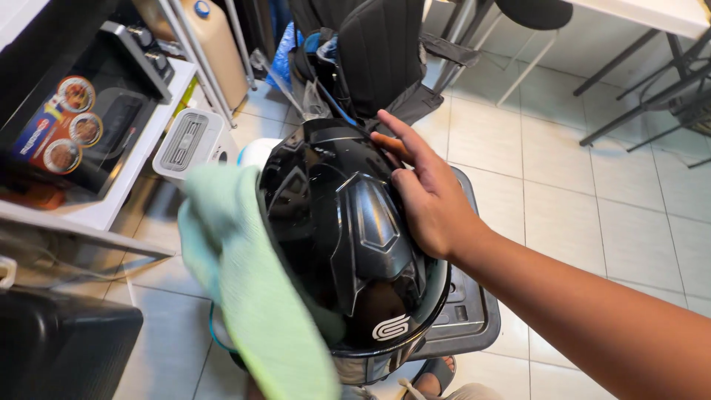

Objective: The person wipes the exterior and interior of a black motorcycle helmet using a light green cloth. They rotate the helmet to clean different sides and then wipe the inner padding and straps before placing the helmet on a black bin.

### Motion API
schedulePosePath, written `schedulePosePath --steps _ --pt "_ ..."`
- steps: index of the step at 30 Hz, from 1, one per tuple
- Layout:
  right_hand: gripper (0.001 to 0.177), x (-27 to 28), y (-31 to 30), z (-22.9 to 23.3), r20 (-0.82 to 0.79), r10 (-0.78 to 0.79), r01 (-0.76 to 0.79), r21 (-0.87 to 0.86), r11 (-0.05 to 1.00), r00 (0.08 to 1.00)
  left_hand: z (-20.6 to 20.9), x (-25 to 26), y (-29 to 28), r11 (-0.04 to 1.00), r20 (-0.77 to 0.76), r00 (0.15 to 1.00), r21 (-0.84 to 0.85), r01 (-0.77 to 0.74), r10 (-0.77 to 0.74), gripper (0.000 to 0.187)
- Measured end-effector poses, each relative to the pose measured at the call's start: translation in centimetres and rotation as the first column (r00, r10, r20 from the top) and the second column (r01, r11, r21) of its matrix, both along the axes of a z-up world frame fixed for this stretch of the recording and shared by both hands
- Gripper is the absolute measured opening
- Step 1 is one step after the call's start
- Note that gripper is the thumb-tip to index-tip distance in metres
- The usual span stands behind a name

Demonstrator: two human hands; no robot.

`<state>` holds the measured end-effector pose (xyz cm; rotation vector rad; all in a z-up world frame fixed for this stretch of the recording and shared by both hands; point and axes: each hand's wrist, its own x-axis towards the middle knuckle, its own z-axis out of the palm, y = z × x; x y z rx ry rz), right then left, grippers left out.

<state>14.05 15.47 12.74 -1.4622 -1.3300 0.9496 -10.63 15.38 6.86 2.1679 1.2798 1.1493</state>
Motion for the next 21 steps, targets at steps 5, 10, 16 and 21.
schedulePosePath --steps 5,10,16,21 --pt "0.066 0.4 0.5 -0.5 -0.026 0.044 -0.043 0.029 0.999 0.999 0.4 2.1 -6.0 0.987 -0.060 0.998 0.161 0.027 -0.017 0.042" --pt "0.059 0.5 1.3 -1.5 0.011 0.033 -0.034 0.051 0.998 0.999 -5.7 0.1 -2.3 0.994 -0.037 0.994 0.019 -0.105 0.105 0.038" --pt "0.051 1.2 1.4 -2.3 0.061 0.042 -0.050 0.139 0.989 0.997 -10.5 1.3 -8.7 0.801 0.323 0.758 -0.432 -0.414 0.567 0.036" --pt "0.039 1.3 2.9 -3.3 0.167 -0.016 -0.027 0.252 0.967 0.986 -9.2 8.5 -15.0 0.425 0.382 0.241 -0.891 -0.159 0.892 0.036"
